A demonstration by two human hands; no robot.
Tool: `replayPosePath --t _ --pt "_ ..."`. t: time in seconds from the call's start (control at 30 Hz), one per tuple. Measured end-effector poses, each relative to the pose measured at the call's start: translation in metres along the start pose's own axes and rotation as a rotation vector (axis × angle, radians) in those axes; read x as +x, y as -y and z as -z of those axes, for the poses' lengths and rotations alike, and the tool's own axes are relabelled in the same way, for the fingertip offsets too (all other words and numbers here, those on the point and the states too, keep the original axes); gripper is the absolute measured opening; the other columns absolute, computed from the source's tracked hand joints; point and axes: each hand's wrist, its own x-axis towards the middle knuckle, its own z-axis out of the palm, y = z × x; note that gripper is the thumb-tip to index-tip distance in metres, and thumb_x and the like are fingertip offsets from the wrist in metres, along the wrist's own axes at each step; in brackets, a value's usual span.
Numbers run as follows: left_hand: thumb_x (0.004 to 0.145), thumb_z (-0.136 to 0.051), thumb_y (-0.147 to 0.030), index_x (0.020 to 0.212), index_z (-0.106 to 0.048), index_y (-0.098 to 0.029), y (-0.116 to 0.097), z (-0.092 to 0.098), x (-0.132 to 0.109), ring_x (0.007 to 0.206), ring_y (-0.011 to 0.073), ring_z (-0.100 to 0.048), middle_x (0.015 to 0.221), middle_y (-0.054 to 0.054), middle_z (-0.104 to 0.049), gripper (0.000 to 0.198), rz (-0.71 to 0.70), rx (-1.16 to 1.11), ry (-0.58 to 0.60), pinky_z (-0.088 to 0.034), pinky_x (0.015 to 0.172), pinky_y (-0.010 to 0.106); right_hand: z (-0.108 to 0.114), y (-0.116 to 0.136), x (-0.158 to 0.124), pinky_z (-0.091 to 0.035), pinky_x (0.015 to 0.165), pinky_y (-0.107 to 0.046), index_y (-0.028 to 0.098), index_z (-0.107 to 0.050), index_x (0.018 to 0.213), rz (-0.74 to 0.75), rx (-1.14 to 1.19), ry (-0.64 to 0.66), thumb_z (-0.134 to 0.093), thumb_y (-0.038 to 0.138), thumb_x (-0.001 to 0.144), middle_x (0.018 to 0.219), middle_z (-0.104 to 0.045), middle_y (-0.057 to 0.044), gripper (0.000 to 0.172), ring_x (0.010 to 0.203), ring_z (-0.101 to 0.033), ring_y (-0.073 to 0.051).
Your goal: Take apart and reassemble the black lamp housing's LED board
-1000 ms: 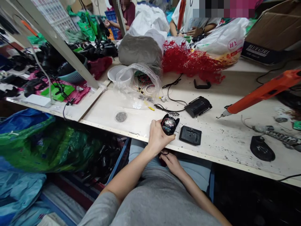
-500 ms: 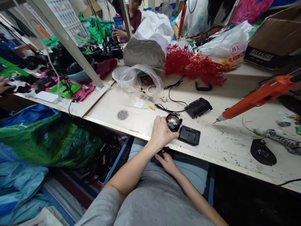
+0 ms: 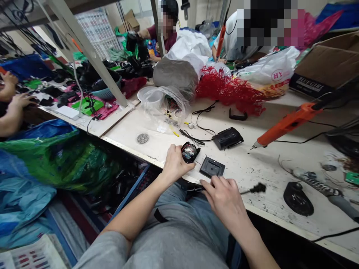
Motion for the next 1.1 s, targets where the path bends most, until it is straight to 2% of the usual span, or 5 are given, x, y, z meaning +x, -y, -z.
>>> replayPosePath --t 0.1,0.23,0.4,0.73,1.1 --pt "0.061 -0.087 -0.032 0.115 -0.057 -0.015 0.002 0.000 -0.002 0.105 0.0311 -0.061 0.104 0.009 -0.055 0.064 0.007 0.017 0.004 -0.052 0.098 0.045 -0.009 -0.019 0.003 -0.042 0.074 -0.037 0.021 -0.071 0.101 0.011 0.052 -0.028 -0.059 0.017 0.093 0.084 -0.061 -0.006 0.015 0.079 -0.055 -0.022" --pt "0.065 -0.087 -0.038 0.119 -0.057 -0.015 0.000 0.000 0.002 0.109 0.0316 -0.061 0.109 0.010 -0.057 0.066 0.027 0.061 0.045 -0.052 0.097 0.041 -0.030 -0.033 -0.016 -0.046 0.084 -0.042 0.020 -0.070 0.108 -0.101 0.132 -0.220 -0.056 0.020 0.096 0.102 -0.064 -0.011 0.019 0.095 -0.056 -0.026" --pt "0.069 -0.084 -0.048 0.124 -0.057 -0.015 -0.006 -0.004 0.007 0.105 0.0313 -0.065 0.115 0.011 -0.056 0.070 0.054 0.118 0.135 -0.053 0.092 0.039 -0.047 -0.045 -0.032 -0.049 0.081 -0.040 0.020 -0.072 0.098 -0.174 0.145 -0.446 -0.059 0.015 0.093 0.096 -0.066 -0.010 0.015 0.091 -0.057 -0.025" --pt "0.071 -0.085 -0.042 0.138 -0.050 -0.014 0.013 -0.022 0.005 0.118 0.0297 -0.061 0.125 0.013 -0.052 0.081 -0.001 -0.059 0.102 -0.049 0.101 0.036 -0.060 -0.054 -0.031 -0.050 0.084 -0.042 0.023 -0.073 0.089 -0.293 0.207 -0.400 -0.050 0.008 0.081 0.086 -0.072 -0.006 0.028 0.088 -0.061 -0.026" --pt "0.073 -0.083 -0.047 0.144 -0.045 -0.009 0.020 -0.029 0.008 0.125 0.0314 -0.057 0.128 0.018 -0.052 0.089 -0.066 -0.111 0.100 -0.046 0.105 0.037 -0.061 -0.063 -0.027 -0.051 0.082 -0.038 0.022 -0.077 0.084 -0.483 0.300 -0.413 -0.057 0.017 0.081 0.082 -0.073 -0.005 0.021 0.085 -0.063 -0.024"
